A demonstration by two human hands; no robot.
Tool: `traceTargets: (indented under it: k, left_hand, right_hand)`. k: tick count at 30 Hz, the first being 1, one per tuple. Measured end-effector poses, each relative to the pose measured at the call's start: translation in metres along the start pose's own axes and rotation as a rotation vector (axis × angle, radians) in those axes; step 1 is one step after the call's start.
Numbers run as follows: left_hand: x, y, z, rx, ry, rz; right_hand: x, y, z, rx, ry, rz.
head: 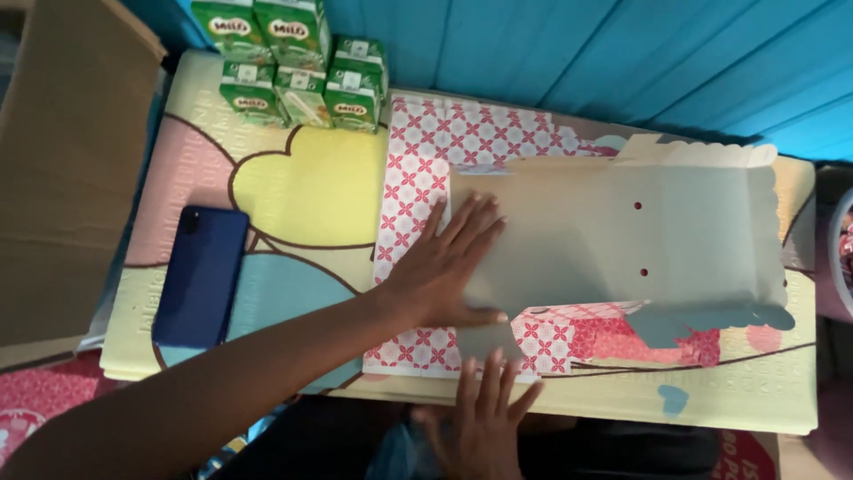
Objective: Assembling and decorating a cardboard box by folding flaps and applying patterned paper.
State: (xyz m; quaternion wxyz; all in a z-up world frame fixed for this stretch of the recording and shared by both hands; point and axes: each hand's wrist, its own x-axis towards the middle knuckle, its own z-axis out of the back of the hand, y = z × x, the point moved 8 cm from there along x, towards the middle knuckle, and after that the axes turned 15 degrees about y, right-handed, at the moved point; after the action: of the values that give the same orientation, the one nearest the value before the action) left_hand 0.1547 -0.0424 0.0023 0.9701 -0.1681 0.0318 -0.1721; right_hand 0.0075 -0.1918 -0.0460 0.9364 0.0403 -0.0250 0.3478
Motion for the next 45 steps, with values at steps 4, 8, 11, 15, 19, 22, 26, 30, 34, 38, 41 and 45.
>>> traceTargets:
  k: [4, 8, 11, 15, 19, 22, 26, 30, 34, 38, 41, 45]
  left_hand:
    - [0.002, 0.002, -0.006, -0.064, 0.075, 0.003]
    - [0.000, 0.001, 0.000, -0.094, 0.046, -0.013]
    - [-0.002, 0.002, 0.001, -0.080, -0.006, -0.033]
    - [0.003, 0.006, -0.010, -0.044, 0.104, -0.041]
    - [0.005, 0.006, -0.011, -0.057, 0.103, -0.035]
    - [0.006, 0.012, -0.021, -0.069, 0.146, -0.042]
    - [0.012, 0.013, -0.023, -0.097, 0.371, -0.041]
    - [0.010, 0.012, -0.027, -0.058, 0.398, -0.030]
    - [0.008, 0.013, -0.025, -0.019, 0.234, -0.056]
    - [0.013, 0.018, -0.032, -0.152, 0.397, -0.080]
    - [0.013, 0.015, -0.024, -0.125, 0.513, -0.044]
    - [0.012, 0.012, -0.023, -0.086, 0.551, -0.037]
  right_hand:
    - [0.051, -0.001, 0.053, 0.045, 0.071, 0.004]
    - [0.020, 0.000, 0.023, 0.064, 0.058, -0.007]
    - [-0.027, 0.003, -0.023, 0.059, -0.069, -0.041]
    - [-0.002, 0.008, 0.005, 0.085, -0.060, -0.006]
    - [0.046, 0.007, 0.037, 0.073, 0.068, -0.020]
    - [0.037, 0.006, 0.031, 0.050, 0.072, -0.034]
    - [-0.017, 0.005, -0.016, 0.076, -0.091, -0.005]
    - [0.006, 0.007, 0.009, 0.085, -0.096, 0.012]
    - [0.058, 0.009, 0.044, 0.099, 0.064, -0.030]
    - [0.046, 0.002, 0.024, 0.093, 0.107, -0.075]
    - [0.003, 0.008, 0.001, 0.096, -0.154, -0.003]
    - [0.008, 0.008, 0.005, 0.067, -0.148, -0.033]
